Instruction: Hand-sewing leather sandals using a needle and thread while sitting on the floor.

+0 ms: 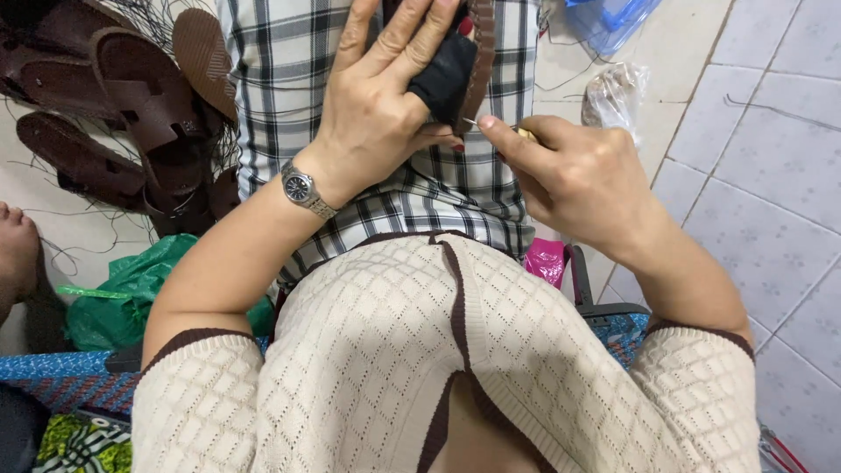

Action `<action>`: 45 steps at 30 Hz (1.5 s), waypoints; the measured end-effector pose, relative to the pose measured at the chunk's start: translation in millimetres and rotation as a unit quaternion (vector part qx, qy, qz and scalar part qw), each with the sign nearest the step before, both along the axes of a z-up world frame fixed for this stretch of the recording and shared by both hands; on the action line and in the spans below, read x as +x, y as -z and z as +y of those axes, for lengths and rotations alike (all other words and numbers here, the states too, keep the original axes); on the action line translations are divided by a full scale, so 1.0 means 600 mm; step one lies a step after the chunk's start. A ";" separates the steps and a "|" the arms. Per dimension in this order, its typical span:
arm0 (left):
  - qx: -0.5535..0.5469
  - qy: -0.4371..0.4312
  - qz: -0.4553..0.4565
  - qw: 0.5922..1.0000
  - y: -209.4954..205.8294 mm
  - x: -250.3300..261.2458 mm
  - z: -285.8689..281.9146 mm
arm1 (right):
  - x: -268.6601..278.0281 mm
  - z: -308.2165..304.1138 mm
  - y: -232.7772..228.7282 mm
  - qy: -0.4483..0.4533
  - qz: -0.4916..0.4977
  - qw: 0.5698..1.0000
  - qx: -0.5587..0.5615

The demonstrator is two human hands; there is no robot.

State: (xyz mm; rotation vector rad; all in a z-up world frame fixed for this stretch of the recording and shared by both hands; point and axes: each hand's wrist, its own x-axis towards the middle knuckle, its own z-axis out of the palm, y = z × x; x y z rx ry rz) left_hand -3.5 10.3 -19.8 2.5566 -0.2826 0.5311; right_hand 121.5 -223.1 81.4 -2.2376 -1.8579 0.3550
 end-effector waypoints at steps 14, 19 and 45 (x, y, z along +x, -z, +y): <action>-0.003 -0.123 -0.105 0.987 -0.054 -0.023 -0.034 | -0.039 0.008 0.015 0.033 0.078 0.986 0.145; -0.341 -0.073 0.061 0.935 -0.088 -0.098 -0.034 | -0.065 0.000 0.000 0.078 -0.005 0.994 0.082; -0.445 -0.058 0.073 0.891 -0.055 -0.028 -0.063 | -0.031 -0.017 0.012 0.170 0.378 0.902 0.123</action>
